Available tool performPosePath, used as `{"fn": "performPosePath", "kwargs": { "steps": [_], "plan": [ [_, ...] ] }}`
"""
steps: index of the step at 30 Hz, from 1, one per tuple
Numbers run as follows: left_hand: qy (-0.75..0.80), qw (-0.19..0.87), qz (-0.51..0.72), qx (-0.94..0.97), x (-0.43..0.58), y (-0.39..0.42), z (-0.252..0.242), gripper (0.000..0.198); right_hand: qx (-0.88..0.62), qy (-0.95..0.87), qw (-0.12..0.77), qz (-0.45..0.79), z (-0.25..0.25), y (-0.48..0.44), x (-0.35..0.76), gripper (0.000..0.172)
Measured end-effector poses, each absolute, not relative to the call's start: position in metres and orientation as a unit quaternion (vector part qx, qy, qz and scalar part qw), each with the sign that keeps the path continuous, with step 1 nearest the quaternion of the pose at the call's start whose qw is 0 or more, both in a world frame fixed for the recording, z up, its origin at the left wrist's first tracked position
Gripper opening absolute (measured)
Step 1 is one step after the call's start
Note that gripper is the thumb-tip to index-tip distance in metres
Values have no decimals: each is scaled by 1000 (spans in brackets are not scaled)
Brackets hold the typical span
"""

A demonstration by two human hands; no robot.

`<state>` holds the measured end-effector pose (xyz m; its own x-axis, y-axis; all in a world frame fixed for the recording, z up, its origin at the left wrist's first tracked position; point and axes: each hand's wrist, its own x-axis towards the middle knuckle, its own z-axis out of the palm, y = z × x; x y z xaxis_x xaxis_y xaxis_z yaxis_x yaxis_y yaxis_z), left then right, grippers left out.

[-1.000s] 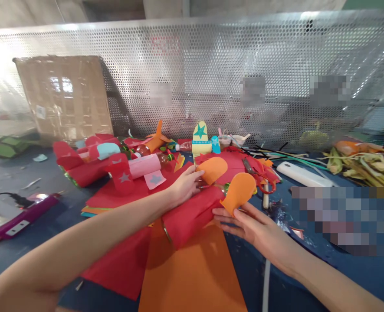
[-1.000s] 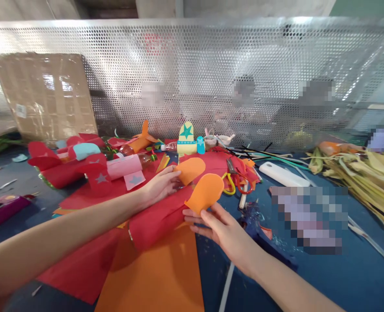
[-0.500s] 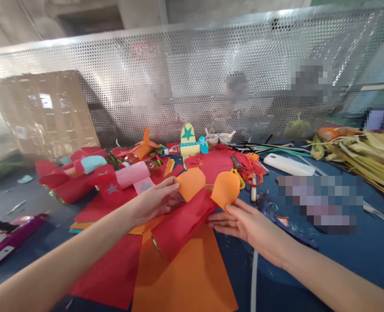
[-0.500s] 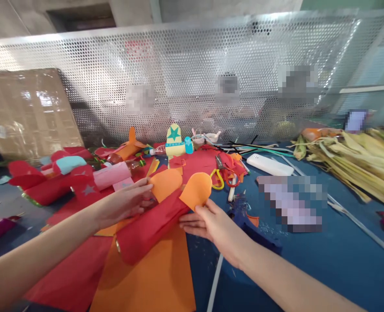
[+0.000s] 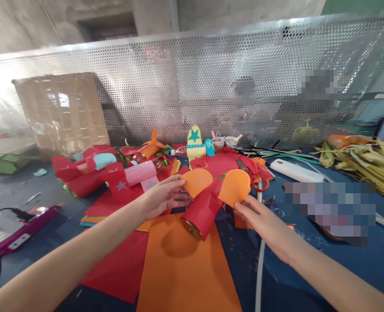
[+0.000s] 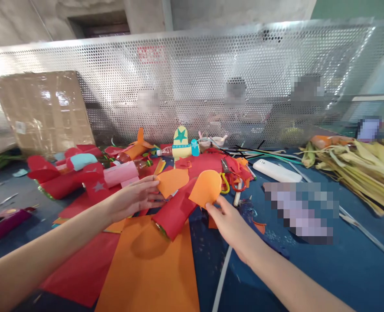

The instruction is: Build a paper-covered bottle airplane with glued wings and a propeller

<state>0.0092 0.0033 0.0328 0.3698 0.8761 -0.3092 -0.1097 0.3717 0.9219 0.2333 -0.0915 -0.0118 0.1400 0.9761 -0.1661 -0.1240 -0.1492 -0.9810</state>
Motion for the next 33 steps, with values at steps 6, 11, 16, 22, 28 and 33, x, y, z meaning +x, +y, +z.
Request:
{"fn": "performPosePath", "kwargs": {
  "steps": [6, 11, 16, 22, 28, 33],
  "plan": [
    [490, 562, 396, 535, -1, 35, 20, 9, -553, -398, 542, 492, -17, -87, 237, 25],
    [522, 441, 350, 641, -13, 59, 5, 20, -492, -359, 611, 506, -9, -86, 230, 28],
    [527, 270, 318, 740, -18, 59, 2, 25, -499, -331, 625, 501, 0, -87, 227, 40],
    [500, 164, 283, 802, 5, 37, 15, 20, -484, -289, 654, 504, -3, -84, 226, 43],
    [447, 245, 152, 847, 50, 28, 26, 48, -434, -247, 690, 523, -9, -78, 226, 42],
    [424, 284, 60, 858, 78, 27, 32, 82, -423, -245, 714, 501, -6, -77, 231, 40]
  ]
}}
